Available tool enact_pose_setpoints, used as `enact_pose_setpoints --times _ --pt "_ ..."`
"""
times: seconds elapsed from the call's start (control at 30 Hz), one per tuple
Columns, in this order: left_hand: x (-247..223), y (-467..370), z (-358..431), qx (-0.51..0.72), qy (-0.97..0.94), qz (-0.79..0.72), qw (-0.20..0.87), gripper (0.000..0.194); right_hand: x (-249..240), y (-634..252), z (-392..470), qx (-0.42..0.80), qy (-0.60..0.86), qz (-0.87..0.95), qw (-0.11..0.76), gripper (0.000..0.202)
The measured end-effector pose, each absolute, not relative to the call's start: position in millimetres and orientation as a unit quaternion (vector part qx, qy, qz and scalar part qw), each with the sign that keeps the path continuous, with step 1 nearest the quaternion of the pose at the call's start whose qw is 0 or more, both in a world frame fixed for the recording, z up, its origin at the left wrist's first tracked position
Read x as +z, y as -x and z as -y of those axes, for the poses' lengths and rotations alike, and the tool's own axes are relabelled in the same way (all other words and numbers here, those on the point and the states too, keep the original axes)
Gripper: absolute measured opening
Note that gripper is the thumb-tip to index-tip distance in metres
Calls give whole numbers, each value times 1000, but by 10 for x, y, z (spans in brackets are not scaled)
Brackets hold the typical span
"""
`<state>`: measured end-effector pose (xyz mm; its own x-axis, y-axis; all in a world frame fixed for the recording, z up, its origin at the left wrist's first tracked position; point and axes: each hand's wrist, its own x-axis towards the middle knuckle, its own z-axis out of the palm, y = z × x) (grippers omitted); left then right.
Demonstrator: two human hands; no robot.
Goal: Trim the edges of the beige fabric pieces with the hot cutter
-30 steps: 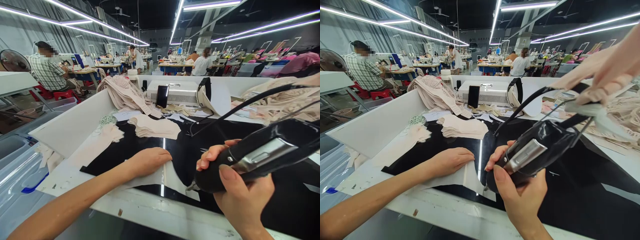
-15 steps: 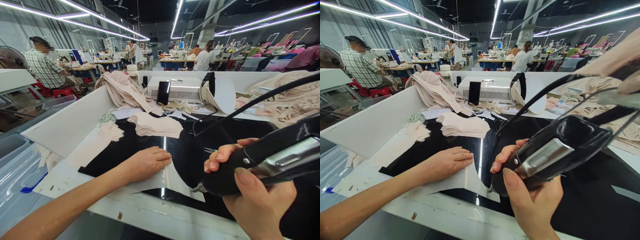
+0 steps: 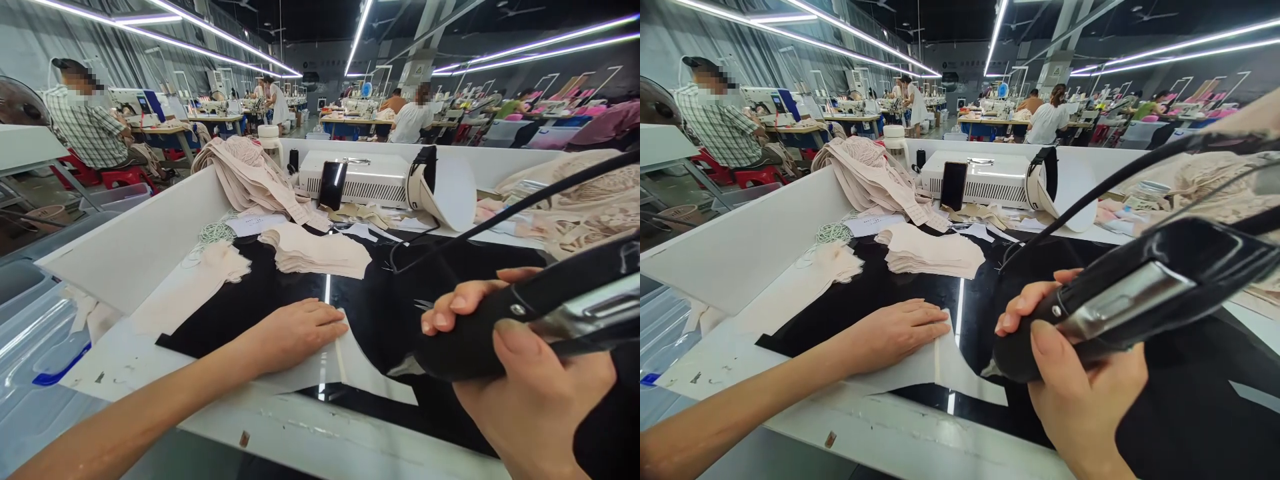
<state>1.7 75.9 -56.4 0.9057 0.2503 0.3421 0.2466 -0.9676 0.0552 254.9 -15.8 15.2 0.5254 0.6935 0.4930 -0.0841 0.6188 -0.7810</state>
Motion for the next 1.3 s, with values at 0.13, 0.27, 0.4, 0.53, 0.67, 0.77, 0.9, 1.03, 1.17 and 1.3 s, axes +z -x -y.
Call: enact_pose_setpoints --times 0.13,0.27,0.4,0.53,0.67,0.77,0.9,1.03,1.17,1.3 --pt "-624 -16 -756 183 -974 -132 16 43 204 -2444 -142 218 344 406 818 46" --pt "-667 -25 -755 195 -972 -130 16 42 195 -2309 -452 210 329 396 831 49" --pt "-674 -28 -745 210 -969 -129 8 42 138 -2237 -596 212 335 412 820 53" --pt "-663 -24 -738 214 -969 -126 4 41 87 -2223 -612 219 329 407 823 56" --pt "-650 -28 -735 220 -968 -121 -3 38 60 -2218 -606 215 330 415 820 56" --pt "-644 -35 -733 236 -965 -115 -7 36 48 -2213 -608 207 333 429 814 55" --pt "-643 -32 -731 242 -963 -116 -3 36 42 -2215 -601 208 334 443 806 45" --pt "-640 -14 -728 230 -965 -127 -3 37 56 -2228 -566 211 331 442 806 44" --pt "-635 -2 -730 222 -966 -133 -1 38 66 -2223 -510 207 302 435 823 51" --pt "-635 -2 -740 217 -967 -134 5 37 32 -2205 -472 214 306 435 819 50"
